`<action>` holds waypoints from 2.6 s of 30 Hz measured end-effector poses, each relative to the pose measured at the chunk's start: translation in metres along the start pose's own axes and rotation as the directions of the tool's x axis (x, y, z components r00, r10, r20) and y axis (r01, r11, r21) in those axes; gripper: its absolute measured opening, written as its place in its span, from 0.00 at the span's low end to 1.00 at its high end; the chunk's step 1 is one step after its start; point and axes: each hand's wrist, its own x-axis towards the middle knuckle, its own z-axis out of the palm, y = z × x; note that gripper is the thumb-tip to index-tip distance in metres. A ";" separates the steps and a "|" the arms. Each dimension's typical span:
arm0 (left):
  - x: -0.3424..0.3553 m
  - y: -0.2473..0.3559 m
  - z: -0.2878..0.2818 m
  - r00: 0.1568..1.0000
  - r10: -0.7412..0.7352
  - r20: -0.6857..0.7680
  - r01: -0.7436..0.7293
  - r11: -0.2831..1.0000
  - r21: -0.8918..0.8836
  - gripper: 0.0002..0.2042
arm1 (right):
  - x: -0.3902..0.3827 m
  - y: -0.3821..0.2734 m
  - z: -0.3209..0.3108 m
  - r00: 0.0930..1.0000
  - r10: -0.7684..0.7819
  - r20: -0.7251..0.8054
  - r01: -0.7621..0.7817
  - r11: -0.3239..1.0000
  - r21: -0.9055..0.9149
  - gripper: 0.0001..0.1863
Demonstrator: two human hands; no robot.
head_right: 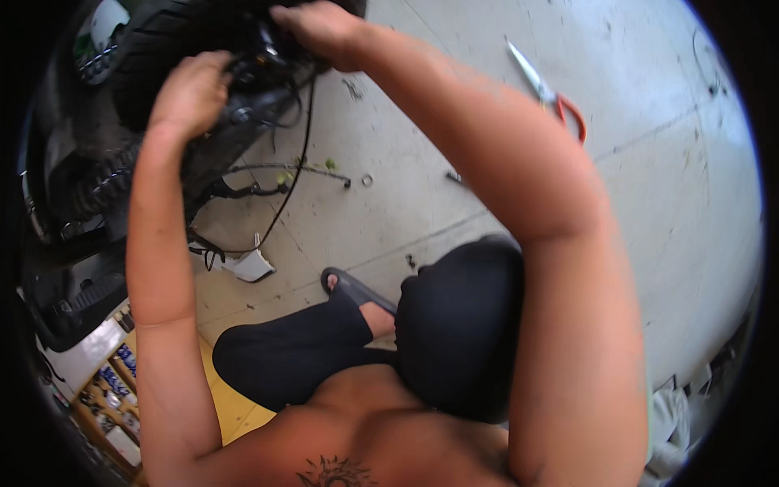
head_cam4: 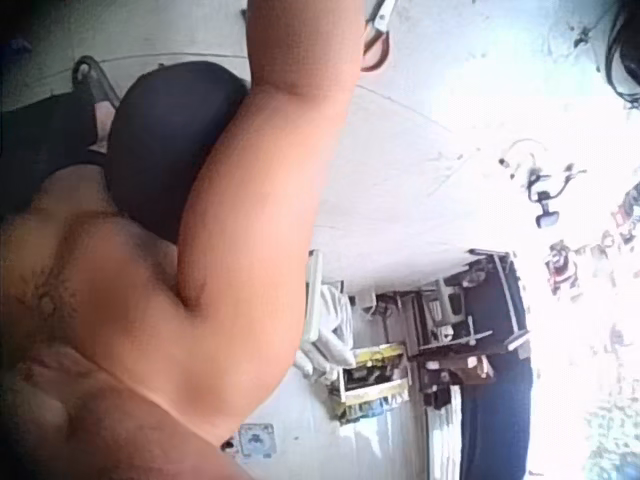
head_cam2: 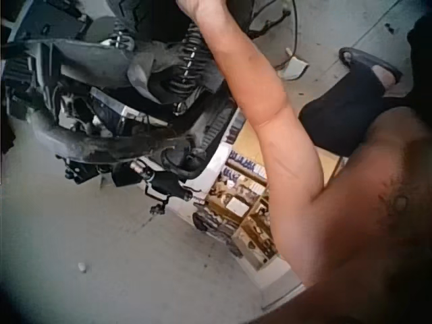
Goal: The person sits on the floor and uses shears to cut a zip tie on a scooter's wiring harness. They then use a cordless impact wrench to tighten bolts on the rear wheel assembly and install a small black component near the wheel.
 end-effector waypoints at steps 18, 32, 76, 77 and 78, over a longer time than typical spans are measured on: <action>-0.020 0.017 -0.024 0.998 0.055 -0.040 -0.052 0.995 0.087 0.12 | -0.009 -0.026 0.023 0.980 0.078 -0.181 -0.139 0.925 -0.353 0.29; -0.003 0.008 -0.015 0.965 0.251 0.076 -0.261 0.888 0.379 0.11 | 0.010 -0.006 0.013 0.974 0.199 -0.107 -0.200 0.980 -0.003 0.21; -0.008 0.001 -0.011 0.999 0.003 -0.054 -0.010 0.990 -0.143 0.08 | 0.026 -0.001 0.015 0.957 0.112 -0.269 -0.162 0.972 -0.169 0.25; -0.009 0.002 -0.014 0.999 -0.024 -0.026 0.018 0.982 -0.191 0.08 | 0.023 -0.003 0.016 0.959 0.161 -0.234 -0.183 0.980 -0.075 0.26; -0.009 0.005 -0.018 0.999 -0.043 -0.033 0.035 0.975 -0.222 0.08 | 0.020 -0.009 0.013 0.958 0.202 -0.203 -0.203 0.979 0.016 0.26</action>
